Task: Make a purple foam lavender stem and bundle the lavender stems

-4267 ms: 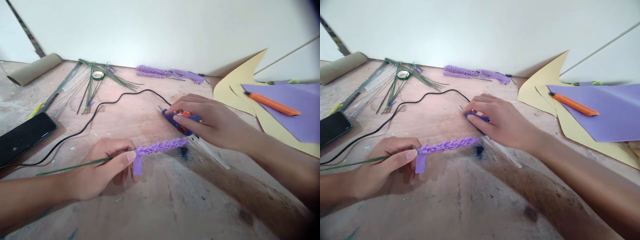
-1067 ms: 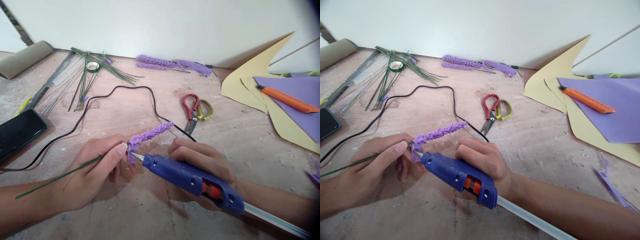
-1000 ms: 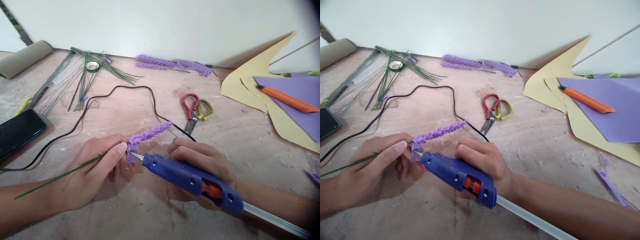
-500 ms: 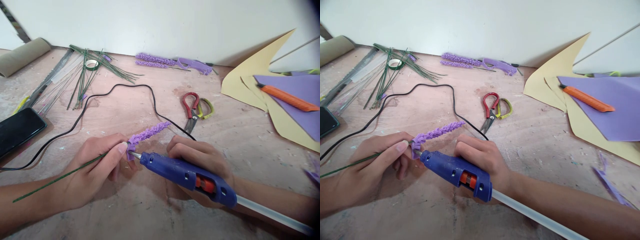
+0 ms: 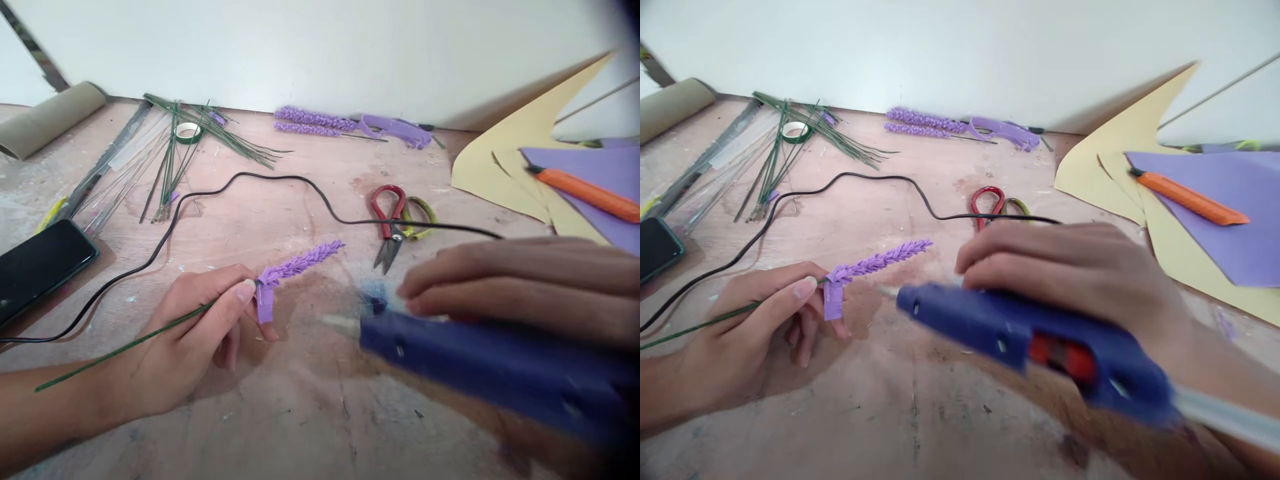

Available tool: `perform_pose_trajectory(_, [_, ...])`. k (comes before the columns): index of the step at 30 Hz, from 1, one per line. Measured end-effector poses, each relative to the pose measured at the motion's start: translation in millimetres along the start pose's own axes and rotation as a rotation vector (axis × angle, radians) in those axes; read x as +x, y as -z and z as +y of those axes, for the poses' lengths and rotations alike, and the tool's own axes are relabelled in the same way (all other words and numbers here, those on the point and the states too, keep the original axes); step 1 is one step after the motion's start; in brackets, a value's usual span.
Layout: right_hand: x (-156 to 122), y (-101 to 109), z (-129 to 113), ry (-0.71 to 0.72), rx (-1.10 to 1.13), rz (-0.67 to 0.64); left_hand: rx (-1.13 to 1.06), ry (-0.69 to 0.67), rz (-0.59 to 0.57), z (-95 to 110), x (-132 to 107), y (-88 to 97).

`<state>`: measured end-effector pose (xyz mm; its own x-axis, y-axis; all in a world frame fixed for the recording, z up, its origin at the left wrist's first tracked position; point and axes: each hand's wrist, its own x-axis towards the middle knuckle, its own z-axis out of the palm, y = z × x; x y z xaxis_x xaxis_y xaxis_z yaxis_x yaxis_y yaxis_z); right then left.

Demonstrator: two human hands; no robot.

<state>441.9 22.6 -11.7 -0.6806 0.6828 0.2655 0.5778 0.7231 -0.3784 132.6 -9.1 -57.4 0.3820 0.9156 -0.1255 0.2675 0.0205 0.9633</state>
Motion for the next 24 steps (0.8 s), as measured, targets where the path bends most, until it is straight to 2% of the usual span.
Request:
perform_pose_trajectory(3, [11.4, 10.1, 27.4, 0.080, -0.241, -0.046, -0.042, 0.016, 0.009, 1.1, 0.2, 0.1])
perform_pose_trajectory(6, [23.3, 2.2, 51.8, -0.015, -0.485, -0.159, -0.051, 0.013, 0.002, 2.1, -0.3, 0.2])
perform_pose_trajectory(8, [29.1, -3.9, 61.6, -0.068, -0.520, -0.247, -0.057, 0.002, 0.003, 2.2, -0.6, 0.4])
perform_pose_trajectory(11, [35.3, -4.7, 63.2, -0.112, -0.513, -0.292, -0.074, -0.025, -0.031, 1.5, -0.2, 1.1])
perform_pose_trajectory(14, [40.3, -0.2, 47.5, -0.131, -0.510, -0.196, -0.076, -0.068, -0.132, 1.1, 1.8, 2.3])
perform_pose_trajectory(17, [44.3, -2.8, 18.1, -0.073, -0.265, -0.083, -0.087, -0.074, -0.250, 2.5, 3.9, 4.1])
perform_pose_trajectory(21, [47.1, -19.0, -22.6, 0.012, 0.197, -0.164, -0.053, -0.053, -0.330, 5.4, 4.5, 7.1])
perform_pose_trajectory(24, [48.4, -29.0, -41.1, 0.026, 0.351, -0.281, -0.012, -0.061, -0.335, 5.8, 4.4, 8.9])
